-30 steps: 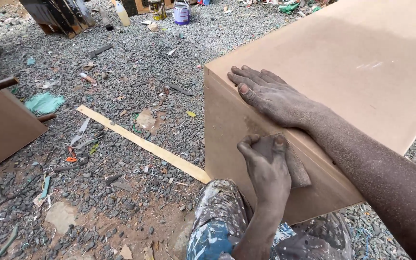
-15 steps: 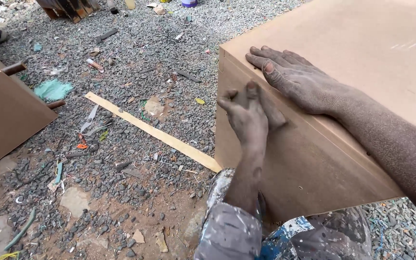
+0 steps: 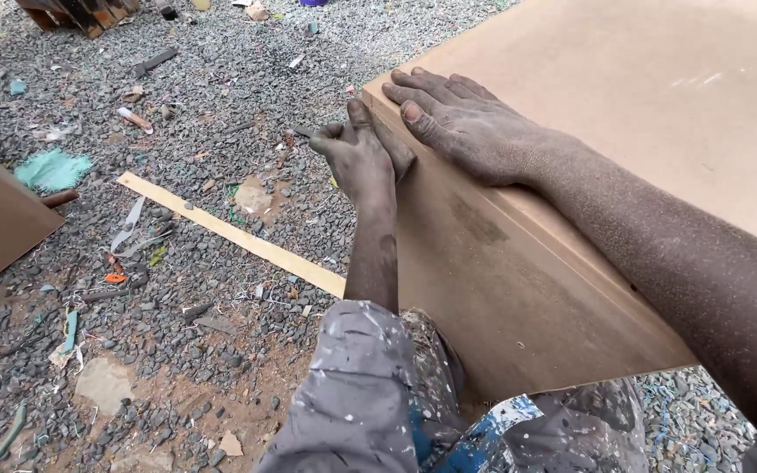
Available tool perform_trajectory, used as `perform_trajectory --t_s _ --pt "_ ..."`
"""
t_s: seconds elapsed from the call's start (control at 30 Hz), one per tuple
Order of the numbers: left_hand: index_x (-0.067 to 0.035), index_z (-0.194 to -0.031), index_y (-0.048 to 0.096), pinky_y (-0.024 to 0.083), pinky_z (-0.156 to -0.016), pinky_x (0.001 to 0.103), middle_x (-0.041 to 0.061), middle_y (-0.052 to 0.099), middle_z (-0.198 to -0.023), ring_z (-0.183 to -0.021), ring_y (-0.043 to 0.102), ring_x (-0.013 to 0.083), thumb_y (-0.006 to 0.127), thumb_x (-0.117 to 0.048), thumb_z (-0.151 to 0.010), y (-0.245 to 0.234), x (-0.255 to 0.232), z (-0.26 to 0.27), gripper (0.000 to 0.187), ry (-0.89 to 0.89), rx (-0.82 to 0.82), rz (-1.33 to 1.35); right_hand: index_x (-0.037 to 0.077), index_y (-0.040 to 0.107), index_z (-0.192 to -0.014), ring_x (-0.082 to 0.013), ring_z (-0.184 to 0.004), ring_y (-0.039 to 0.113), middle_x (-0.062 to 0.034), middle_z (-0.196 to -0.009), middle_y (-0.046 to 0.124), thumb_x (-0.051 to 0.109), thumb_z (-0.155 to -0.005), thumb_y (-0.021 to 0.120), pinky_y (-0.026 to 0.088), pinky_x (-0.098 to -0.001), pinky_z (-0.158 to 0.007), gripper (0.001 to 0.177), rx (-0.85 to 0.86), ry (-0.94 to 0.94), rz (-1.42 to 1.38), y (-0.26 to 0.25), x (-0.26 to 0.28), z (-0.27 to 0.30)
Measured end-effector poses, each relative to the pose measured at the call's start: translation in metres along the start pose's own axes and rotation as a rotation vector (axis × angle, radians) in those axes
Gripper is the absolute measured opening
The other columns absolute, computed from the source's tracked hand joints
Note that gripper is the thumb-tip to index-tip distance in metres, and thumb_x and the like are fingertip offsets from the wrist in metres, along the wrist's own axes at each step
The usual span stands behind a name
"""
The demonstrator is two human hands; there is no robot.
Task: Sanding the edges and corners of a large wooden box using sandpaper to smooth the surface.
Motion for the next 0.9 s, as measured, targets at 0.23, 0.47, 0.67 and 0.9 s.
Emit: perform_trajectory --t_s 0.23,0.47,0.67,0.9 --pt "-0.011 -0.128 0.033 0.061 -0.093 0.049 0.015 0.056 -0.116 -0.11 0.067 0.0304 0.045 -0.068 -0.085 0.011 -0.007 0.097 0.072 0.105 0.156 -0.073 0.018 0.033 -0.159 -0.0255 -0.156 0.017 -0.0071 -0.17 0.025 0.072 -0.092 -0.002 0.006 -0.0533 -0.126 0.093 -0.028 -0.011 -0.015 -0.004 0.003 0.0" --pt "-0.007 -0.126 0.033 0.061 -0.097 0.039 0.015 0.053 -0.118 -0.115 0.067 0.0279 0.049 -0.06 -0.085 -0.001 -0.02 0.053 0.069 -0.086 -0.011 0.152 0.017 0.032 -0.16 -0.0243 -0.155 0.018 -0.0063 -0.169 0.027 0.068 -0.095 -0.001 0.007 -0.0525 -0.125 0.089 -0.019 -0.011 0.011 -0.006 0.006 0.001" --pt "-0.012 -0.125 0.034 0.055 -0.088 0.042 0.01 0.051 -0.111 -0.104 0.064 0.0242 0.05 -0.055 -0.091 0.012 -0.03 0.055 0.057 0.138 0.09 0.09 0.015 0.036 -0.158 -0.028 -0.155 0.02 -0.0104 -0.168 0.028 0.066 -0.097 0.0 0.008 -0.0533 -0.125 0.087 -0.05 -0.013 -0.043 -0.013 0.011 0.007" --pt "-0.006 -0.122 0.033 0.058 -0.089 0.041 0.014 0.051 -0.112 -0.106 0.065 0.0255 0.046 -0.061 -0.087 0.013 -0.009 0.09 0.066 -0.017 0.066 0.124 0.013 0.037 -0.158 -0.0265 -0.154 0.022 -0.0101 -0.167 0.031 0.061 -0.1 0.0 0.012 -0.0515 -0.124 0.084 -0.058 -0.047 0.014 -0.012 0.011 0.01"
Point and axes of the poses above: each hand's wrist, its own z-axis away from the middle knuckle, its own y-axis out of the palm, x = y × z, the point moved 10 cm from there along -z, towards the middle knuckle
